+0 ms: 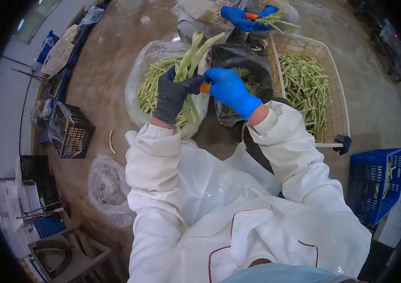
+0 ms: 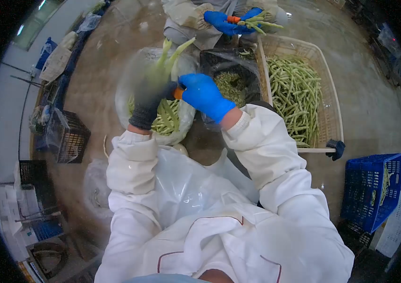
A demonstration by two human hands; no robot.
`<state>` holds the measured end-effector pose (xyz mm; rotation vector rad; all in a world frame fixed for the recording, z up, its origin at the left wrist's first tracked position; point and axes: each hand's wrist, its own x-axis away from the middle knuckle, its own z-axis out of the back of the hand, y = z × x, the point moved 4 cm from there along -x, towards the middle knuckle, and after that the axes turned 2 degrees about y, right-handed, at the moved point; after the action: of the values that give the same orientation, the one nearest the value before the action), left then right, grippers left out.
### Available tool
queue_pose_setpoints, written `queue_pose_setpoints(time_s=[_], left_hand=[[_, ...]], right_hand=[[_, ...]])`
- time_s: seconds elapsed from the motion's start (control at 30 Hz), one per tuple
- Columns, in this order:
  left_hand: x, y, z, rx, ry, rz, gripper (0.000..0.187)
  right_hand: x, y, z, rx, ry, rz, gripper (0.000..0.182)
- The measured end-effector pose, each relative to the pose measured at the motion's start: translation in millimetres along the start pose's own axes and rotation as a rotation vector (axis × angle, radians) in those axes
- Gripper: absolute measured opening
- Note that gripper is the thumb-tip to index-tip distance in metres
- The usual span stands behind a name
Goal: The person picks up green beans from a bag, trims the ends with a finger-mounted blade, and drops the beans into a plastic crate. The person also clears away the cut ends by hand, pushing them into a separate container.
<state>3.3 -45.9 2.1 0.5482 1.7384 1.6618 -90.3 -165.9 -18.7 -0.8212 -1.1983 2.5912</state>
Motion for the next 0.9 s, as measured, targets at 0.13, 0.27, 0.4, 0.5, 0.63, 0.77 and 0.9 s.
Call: queue_pose_setpoints(time_s=[0.13, 0.27, 0.4, 0.5, 0.63, 0.77, 0.9], left_hand=[[0, -4, 3, -0.092, -0.057, -0.03, 0.028], [2, -4, -1, -0.089, -0.104, 0.164, 0.03], [3, -17, 1, -0.007, -0.073, 0.176, 0.034], [0, -15, 7, -0.035, -0.059, 0.178, 0.038], [3, -7, 4, 0.055, -0.046, 0.245, 0.046], [6, -8, -1, 0.066, -0.097, 0.291, 0.053], [6, -13, 1, 0.158, -0.138, 0.32, 0.056]], right_hand=[[5, 5, -3, -0.038, -0.147, -0.146, 0.029], [5, 6, -5, 0.088, -0.293, -0.079, 0.027], [10, 2, -6, 0.207, -0.389, 0.052, 0.022], [7, 4, 3, 0.12, -0.232, -0.015, 0.028], [-3, 13, 28, -0.102, 0.122, -0.146, 0.029], [-3, 27, 17, -0.248, 0.022, -0.089, 0.026], [-5, 14, 26, -0.205, 0.037, 0.027, 0.025]])
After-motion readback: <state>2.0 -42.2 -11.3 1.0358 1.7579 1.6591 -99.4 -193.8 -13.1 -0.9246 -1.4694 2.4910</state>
